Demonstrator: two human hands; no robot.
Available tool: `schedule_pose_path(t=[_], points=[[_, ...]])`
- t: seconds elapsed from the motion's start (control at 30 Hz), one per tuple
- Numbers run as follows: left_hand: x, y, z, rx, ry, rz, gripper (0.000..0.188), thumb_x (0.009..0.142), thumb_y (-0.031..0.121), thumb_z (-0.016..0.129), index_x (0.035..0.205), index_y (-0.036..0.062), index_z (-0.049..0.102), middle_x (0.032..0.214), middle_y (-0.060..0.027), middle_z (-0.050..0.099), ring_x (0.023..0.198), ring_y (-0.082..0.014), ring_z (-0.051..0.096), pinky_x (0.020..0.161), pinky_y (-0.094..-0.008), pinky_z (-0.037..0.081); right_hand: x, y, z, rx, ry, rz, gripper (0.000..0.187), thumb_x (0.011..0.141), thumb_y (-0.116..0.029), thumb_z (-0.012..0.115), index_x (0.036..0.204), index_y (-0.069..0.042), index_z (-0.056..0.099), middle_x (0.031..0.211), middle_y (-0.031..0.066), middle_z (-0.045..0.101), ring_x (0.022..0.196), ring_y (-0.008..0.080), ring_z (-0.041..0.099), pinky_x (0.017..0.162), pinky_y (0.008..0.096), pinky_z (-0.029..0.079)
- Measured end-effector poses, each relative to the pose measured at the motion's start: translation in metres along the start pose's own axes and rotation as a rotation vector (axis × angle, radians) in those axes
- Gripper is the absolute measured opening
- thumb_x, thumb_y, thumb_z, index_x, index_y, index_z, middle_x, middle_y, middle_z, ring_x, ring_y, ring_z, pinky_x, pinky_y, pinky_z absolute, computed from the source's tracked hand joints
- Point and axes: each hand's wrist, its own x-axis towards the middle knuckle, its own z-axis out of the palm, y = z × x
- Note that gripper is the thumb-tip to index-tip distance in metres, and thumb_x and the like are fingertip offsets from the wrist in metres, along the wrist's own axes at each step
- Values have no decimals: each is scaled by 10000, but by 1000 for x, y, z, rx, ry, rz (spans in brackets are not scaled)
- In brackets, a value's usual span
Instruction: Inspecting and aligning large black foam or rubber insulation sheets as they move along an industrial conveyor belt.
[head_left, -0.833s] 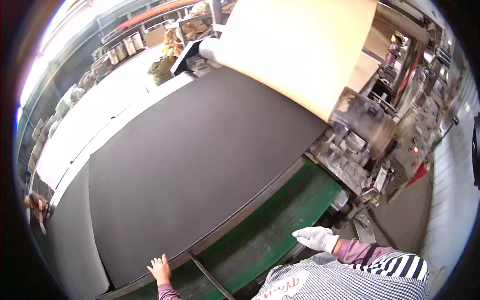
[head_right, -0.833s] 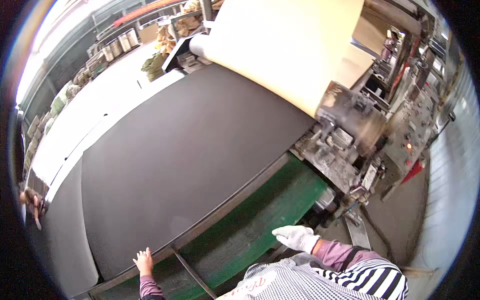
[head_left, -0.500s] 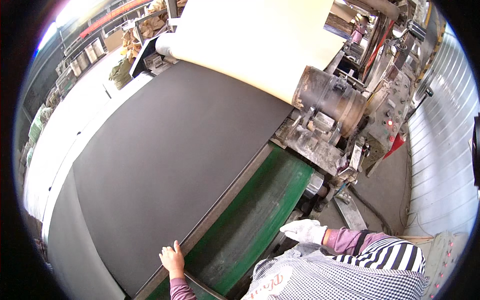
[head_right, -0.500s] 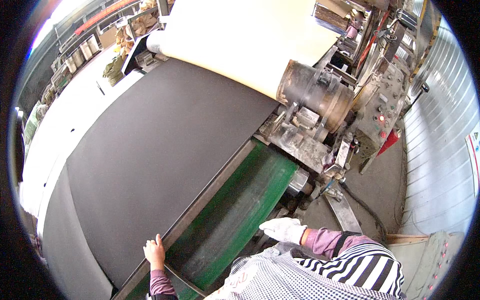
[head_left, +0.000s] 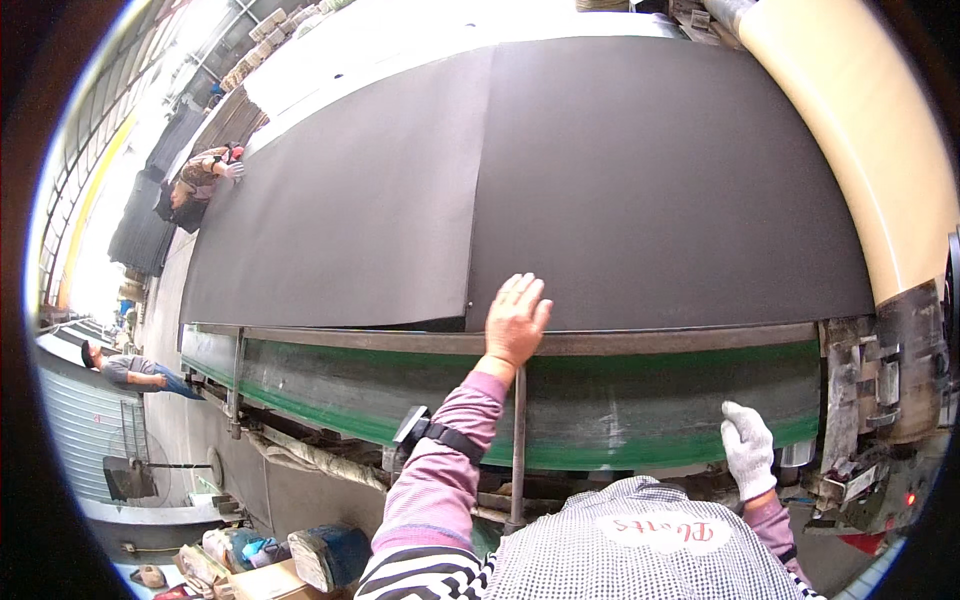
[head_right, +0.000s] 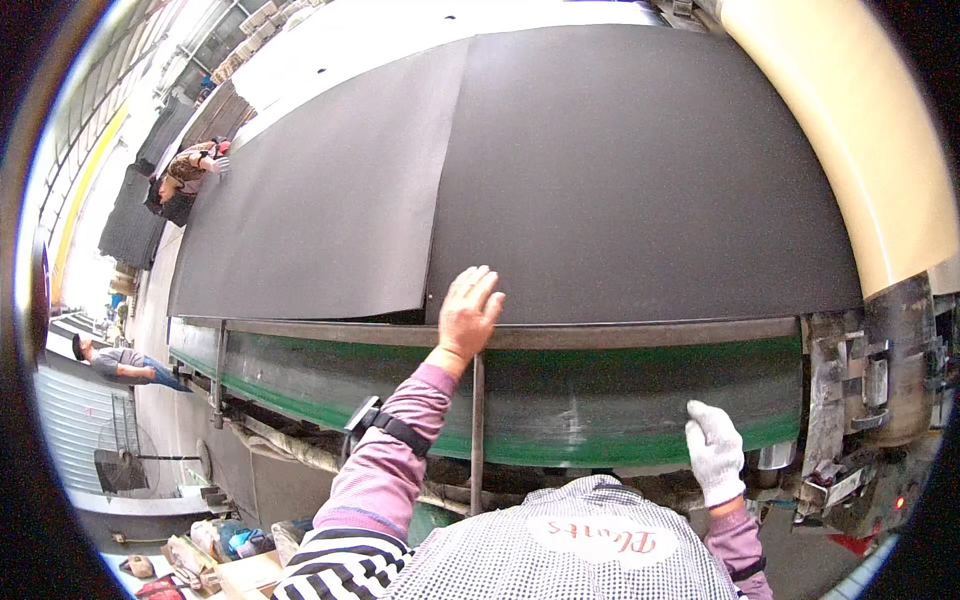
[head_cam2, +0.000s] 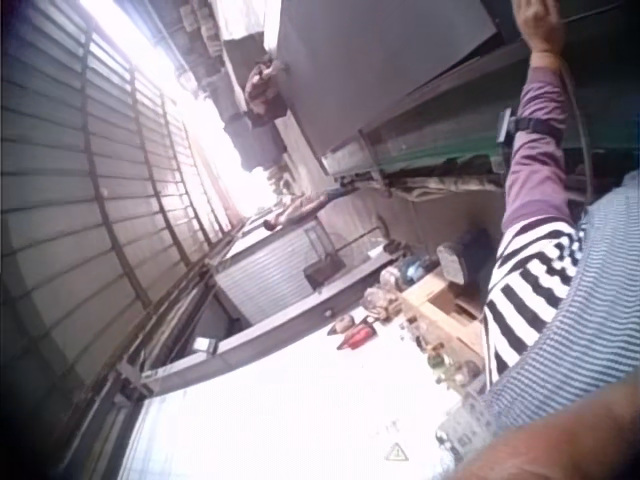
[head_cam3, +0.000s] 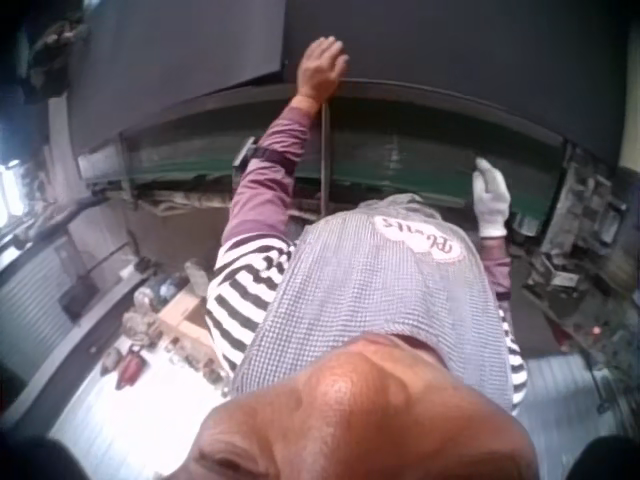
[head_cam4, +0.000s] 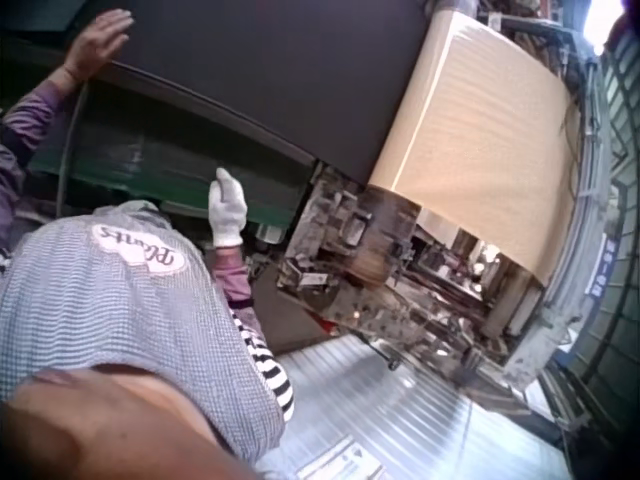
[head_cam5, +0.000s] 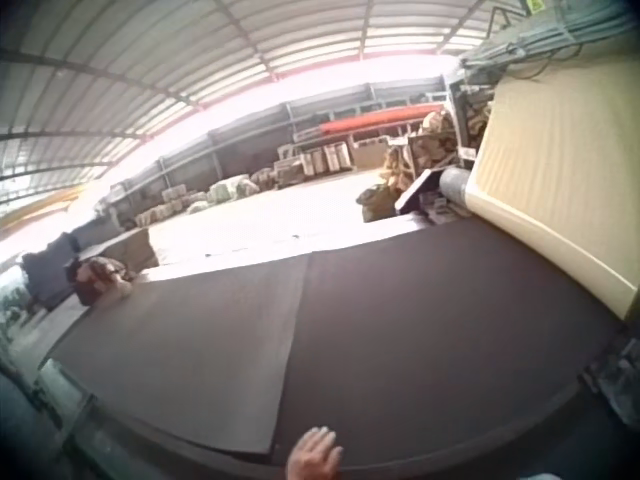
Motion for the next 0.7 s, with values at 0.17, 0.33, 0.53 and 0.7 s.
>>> schedule_pose_path(t=[0.17,0.33,0.53,0.7], points=[[-26,-110,-54,278,126,-345,319,871,217,685,1126,26,659,1132,-157,668,1117,-335,590,1003,-447,445,116,-61,65,23,-46,-315,357,877,-146,685,1223,-60,673,1225,146,680,1168,300,636,1023,380,498],[-61,-195,-74,409,-134,-705,500,913,384,654,1213,-15,642,1217,-207,637,1168,-373,576,1025,-462,447,218,-145,166,-93,-346,-125,726,983,-421,526,1530,2,306,1574,240,332,1445,367,360,1193,410,292],[-78,-267,-92,516,-189,-766,561,918,416,651,1248,-37,627,1240,-247,620,1163,-393,594,1010,-471,470,205,-132,175,-192,-108,3,591,862,-306,635,1346,-22,447,1313,218,488,1190,376,548,985,462,466],[-74,-279,-97,417,-226,-781,444,869,369,735,1091,-9,660,1059,-195,640,1007,-359,621,910,-450,500,199,-78,139,-405,-36,-58,385,808,-245,713,1105,-58,556,1059,155,593,926,345,648,785,449,544]])
